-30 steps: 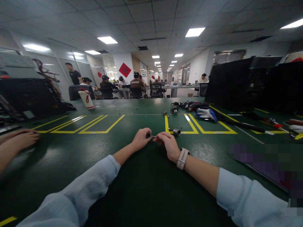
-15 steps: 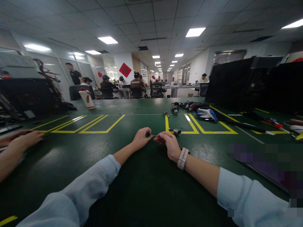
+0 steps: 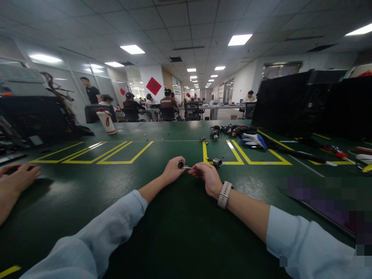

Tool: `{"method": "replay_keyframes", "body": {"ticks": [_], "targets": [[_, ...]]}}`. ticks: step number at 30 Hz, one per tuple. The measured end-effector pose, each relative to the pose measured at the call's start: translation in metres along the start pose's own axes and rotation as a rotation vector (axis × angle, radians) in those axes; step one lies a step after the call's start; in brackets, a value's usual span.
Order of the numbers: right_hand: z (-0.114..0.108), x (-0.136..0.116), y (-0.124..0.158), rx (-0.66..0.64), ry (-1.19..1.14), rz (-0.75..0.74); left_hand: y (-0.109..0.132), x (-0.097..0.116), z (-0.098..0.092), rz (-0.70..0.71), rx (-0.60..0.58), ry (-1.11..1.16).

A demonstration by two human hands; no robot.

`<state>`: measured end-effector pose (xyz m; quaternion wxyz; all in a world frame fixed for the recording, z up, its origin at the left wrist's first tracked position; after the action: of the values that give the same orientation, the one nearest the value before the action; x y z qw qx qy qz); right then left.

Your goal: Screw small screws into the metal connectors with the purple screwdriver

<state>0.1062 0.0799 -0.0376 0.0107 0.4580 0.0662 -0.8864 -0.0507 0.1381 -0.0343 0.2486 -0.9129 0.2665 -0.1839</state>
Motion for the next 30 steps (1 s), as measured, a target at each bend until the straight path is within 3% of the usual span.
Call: {"method": "replay_keyframes", "body": {"ticks": [6,14,25,30], "targets": [[0.003,-0.003,0.004,-0.017,0.019,-0.008,0.0,0.001,0.0,-0.011,0.0,0.011],[0.005,-0.005,0.007,-0.043,0.116,-0.135,0.0,0.004,-0.003,-0.014,-0.018,0.005],[0.011,-0.01,0.016,-0.119,0.519,-0.335,0.001,0.006,-0.001,0.041,-0.079,-0.011],[0.008,-0.007,0.012,-0.074,0.414,-0.25,0.001,0.005,-0.001,0.041,-0.084,-0.008]]}}
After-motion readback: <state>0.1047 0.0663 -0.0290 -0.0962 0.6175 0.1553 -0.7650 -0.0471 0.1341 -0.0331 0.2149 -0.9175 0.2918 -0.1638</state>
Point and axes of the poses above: each hand's wrist, its own y-axis away from the middle knuckle, its own z-axis out of the palm, x = y × z, the point moved 1 cm from there along -y, towards the middle knuckle, and after that the axes turned 13 degrees about -y, right-handed, at the moved point
